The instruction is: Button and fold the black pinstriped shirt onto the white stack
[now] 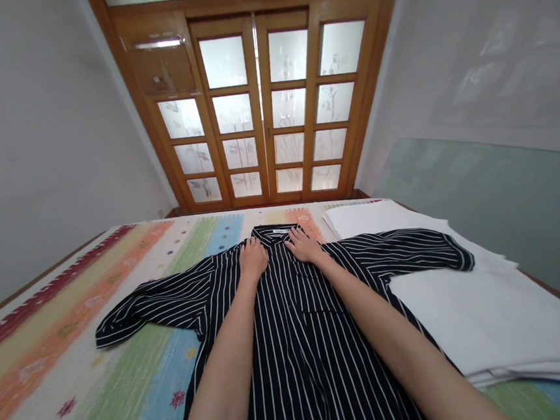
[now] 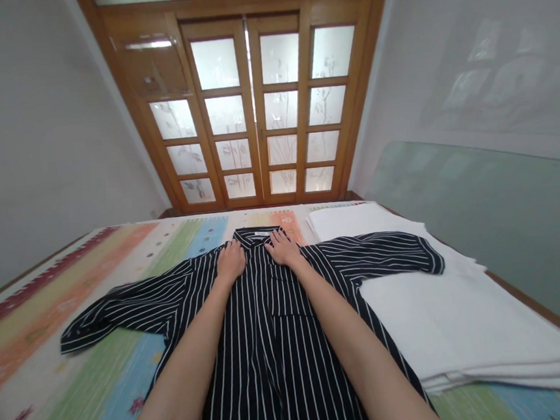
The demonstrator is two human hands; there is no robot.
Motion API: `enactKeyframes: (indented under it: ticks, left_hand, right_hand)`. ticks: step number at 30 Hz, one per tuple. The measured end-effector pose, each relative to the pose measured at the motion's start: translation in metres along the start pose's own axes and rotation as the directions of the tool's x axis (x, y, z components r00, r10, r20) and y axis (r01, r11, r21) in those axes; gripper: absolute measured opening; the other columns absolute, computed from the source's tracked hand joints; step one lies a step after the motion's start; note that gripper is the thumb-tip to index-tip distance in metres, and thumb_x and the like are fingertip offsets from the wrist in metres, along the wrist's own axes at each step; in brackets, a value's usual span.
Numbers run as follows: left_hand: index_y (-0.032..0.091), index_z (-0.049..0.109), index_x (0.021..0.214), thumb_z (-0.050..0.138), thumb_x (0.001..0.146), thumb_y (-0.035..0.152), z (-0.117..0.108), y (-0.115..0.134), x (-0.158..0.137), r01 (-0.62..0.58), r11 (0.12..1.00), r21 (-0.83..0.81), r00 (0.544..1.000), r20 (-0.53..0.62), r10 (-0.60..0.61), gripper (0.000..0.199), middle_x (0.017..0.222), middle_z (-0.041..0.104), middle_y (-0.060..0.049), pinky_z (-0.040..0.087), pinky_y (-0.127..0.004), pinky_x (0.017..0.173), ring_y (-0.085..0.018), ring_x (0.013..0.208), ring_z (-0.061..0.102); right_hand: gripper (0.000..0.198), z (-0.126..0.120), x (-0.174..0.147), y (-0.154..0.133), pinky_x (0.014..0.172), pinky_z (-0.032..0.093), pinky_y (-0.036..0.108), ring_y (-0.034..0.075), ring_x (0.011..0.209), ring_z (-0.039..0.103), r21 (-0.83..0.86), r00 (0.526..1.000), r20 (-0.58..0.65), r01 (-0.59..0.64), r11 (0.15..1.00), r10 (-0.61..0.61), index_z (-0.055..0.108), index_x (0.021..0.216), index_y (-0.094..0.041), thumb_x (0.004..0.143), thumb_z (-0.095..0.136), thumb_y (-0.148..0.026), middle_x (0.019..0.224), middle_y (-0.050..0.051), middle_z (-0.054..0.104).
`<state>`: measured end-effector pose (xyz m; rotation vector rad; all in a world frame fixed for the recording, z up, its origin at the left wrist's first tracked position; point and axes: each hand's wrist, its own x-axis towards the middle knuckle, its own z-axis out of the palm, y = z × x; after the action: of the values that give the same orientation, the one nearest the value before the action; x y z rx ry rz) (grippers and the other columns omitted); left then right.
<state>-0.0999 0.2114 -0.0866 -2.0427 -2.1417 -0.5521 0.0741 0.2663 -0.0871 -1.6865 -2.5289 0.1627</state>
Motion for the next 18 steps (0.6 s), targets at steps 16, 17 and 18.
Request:
enactKeyframes:
  ticks: [16,17,18]
  left_hand:
    - [0.015,0.051,0.133,0.034,0.094,0.024,-0.019,0.01,-0.034,-0.177,0.978,-0.113,0.96,0.197,0.197,0.044,0.143,0.047,-0.014,0.03,-0.042,0.111,-0.026,0.137,0.037]
    - [0.014,0.051,0.133,0.033,0.094,0.024,-0.019,0.011,-0.036,-0.173,0.978,-0.112,0.959,0.205,0.193,0.044,0.143,0.047,-0.014,0.03,-0.043,0.111,-0.027,0.137,0.037]
    - [0.013,0.051,0.132,0.033,0.094,0.024,-0.018,0.012,-0.038,-0.172,0.979,-0.111,0.959,0.209,0.192,0.044,0.143,0.047,-0.015,0.03,-0.045,0.111,-0.027,0.137,0.037]
  right_hand:
    - [0.049,-0.012,-0.036,-0.051,0.111,0.025,0.034,0.024,0.136,0.036,0.089,0.98,-0.079,0.187,0.978,-0.181,0.056,0.125,-0.002,0.1,0.022,-0.025,0.144,0.022,0.043]
    - [0.049,-0.01,-0.041,-0.054,0.111,0.025,0.036,0.025,0.137,0.035,0.1,0.98,-0.066,0.191,0.976,-0.185,0.054,0.127,-0.001,0.1,0.023,-0.027,0.144,0.023,0.042]
    - [0.05,-0.008,-0.045,-0.055,0.112,0.024,0.038,0.026,0.138,0.032,0.108,0.982,-0.061,0.185,0.977,-0.18,0.052,0.13,0.0,0.099,0.024,-0.029,0.145,0.024,0.041]
